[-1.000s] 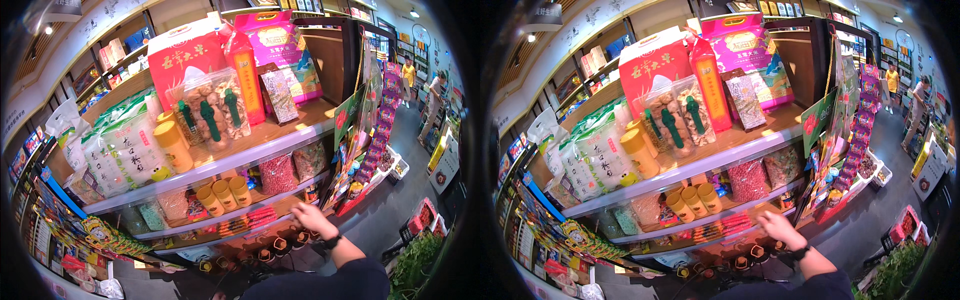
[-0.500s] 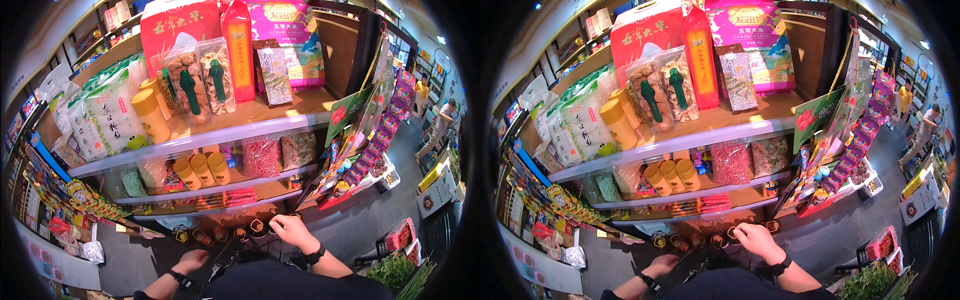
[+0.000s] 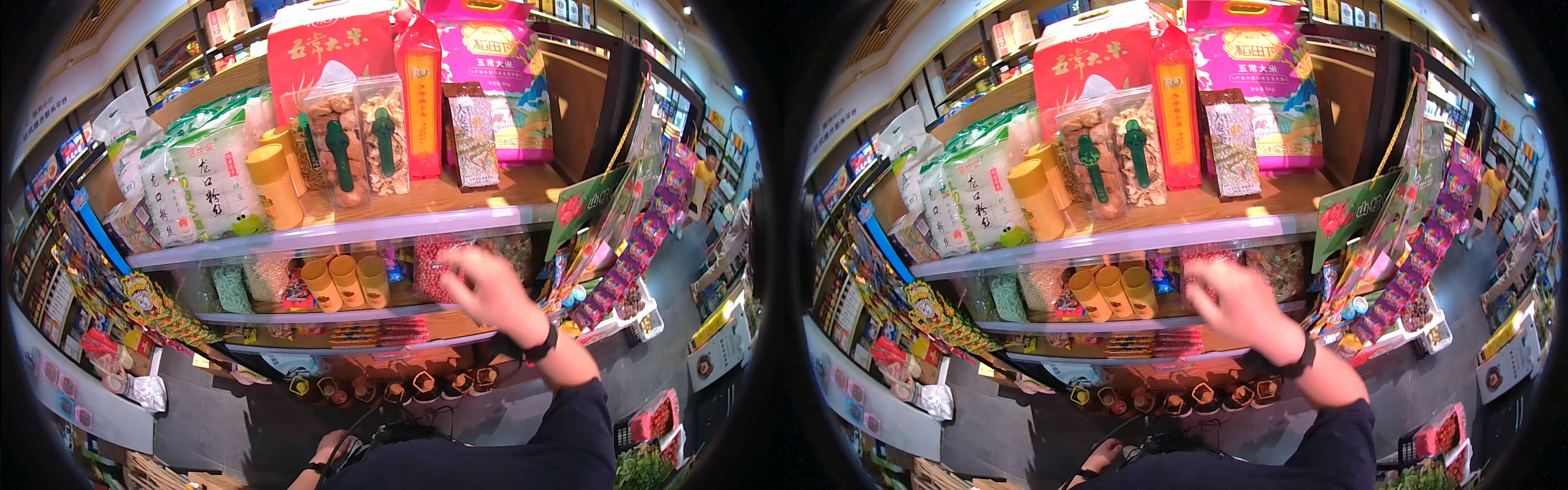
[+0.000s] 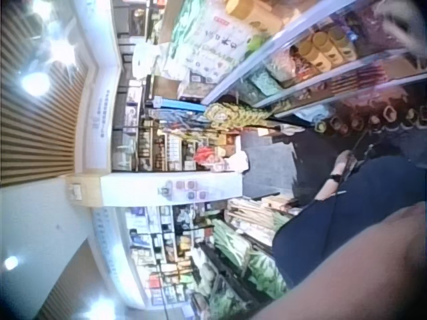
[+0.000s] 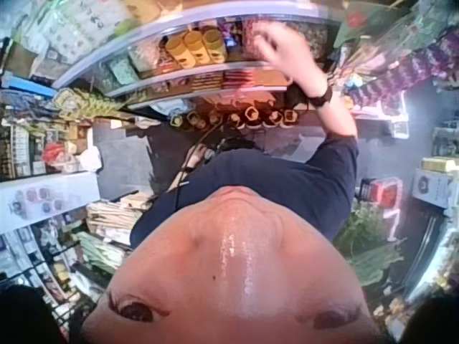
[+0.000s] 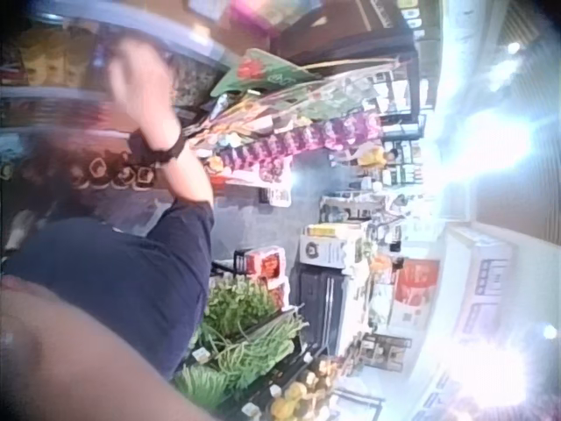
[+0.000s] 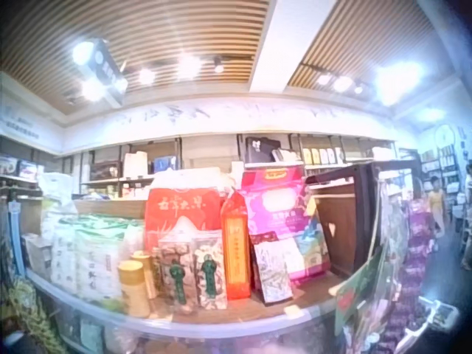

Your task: The person picks up various food items and containers from the supermarket floor and shelves, turning them over and placing them into specific spots on the display shelves.

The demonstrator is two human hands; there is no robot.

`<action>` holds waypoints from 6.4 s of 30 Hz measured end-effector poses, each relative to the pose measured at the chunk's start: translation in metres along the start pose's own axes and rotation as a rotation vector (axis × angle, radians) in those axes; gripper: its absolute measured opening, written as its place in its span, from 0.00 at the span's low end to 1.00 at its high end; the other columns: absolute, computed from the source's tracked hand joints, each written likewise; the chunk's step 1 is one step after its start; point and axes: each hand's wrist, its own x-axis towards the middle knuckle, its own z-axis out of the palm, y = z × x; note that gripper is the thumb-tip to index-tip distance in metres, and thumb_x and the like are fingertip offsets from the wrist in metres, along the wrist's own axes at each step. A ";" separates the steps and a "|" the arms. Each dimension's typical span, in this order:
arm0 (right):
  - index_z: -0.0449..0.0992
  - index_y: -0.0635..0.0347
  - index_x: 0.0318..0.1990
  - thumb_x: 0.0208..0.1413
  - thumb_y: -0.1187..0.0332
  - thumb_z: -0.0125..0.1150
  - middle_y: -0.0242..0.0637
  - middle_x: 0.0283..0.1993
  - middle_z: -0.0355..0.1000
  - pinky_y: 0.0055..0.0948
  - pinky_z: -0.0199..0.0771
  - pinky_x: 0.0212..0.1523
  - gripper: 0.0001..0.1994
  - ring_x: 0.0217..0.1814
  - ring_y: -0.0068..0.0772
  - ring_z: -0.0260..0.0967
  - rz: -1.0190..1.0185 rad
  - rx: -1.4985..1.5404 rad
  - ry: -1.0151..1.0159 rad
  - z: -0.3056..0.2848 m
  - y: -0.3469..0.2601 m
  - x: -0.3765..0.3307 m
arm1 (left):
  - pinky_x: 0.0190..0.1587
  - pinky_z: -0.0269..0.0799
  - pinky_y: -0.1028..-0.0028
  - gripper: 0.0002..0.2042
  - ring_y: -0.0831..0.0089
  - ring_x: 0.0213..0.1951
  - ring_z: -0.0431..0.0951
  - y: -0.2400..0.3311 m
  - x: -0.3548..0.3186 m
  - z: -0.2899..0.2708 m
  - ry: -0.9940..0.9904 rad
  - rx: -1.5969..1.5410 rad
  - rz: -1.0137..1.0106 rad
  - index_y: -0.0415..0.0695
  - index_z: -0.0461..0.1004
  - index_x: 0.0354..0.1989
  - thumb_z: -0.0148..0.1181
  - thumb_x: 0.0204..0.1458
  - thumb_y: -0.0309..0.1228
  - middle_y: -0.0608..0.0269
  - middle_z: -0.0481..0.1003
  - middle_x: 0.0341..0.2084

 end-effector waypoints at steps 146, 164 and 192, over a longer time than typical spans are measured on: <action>0.72 0.63 0.48 0.45 0.65 0.67 0.46 0.43 0.71 0.41 0.67 0.52 0.22 0.49 0.48 0.67 -0.210 -0.290 0.303 0.053 -0.121 0.124 | 0.42 0.75 0.72 0.22 0.74 0.41 0.77 0.452 -0.114 -0.527 0.536 -0.715 1.426 0.40 0.65 0.56 0.61 0.53 0.31 0.62 0.74 0.45; 0.69 0.58 0.55 0.43 0.51 0.69 0.53 0.48 0.70 0.41 0.72 0.52 0.32 0.53 0.51 0.68 0.004 -0.679 -0.303 0.087 -0.059 0.326 | 0.48 0.72 0.71 0.27 0.69 0.47 0.74 0.590 -0.029 -0.624 0.978 -0.104 1.429 0.38 0.62 0.56 0.65 0.51 0.33 0.55 0.72 0.48; 0.77 0.60 0.42 0.47 0.62 0.63 0.53 0.45 0.71 0.42 0.75 0.45 0.15 0.46 0.55 0.72 -0.079 -0.472 -0.165 0.089 -0.037 0.331 | 0.44 0.73 0.70 0.21 0.74 0.44 0.73 0.609 0.000 -0.628 0.677 -0.166 1.172 0.44 0.65 0.56 0.61 0.54 0.30 0.62 0.72 0.44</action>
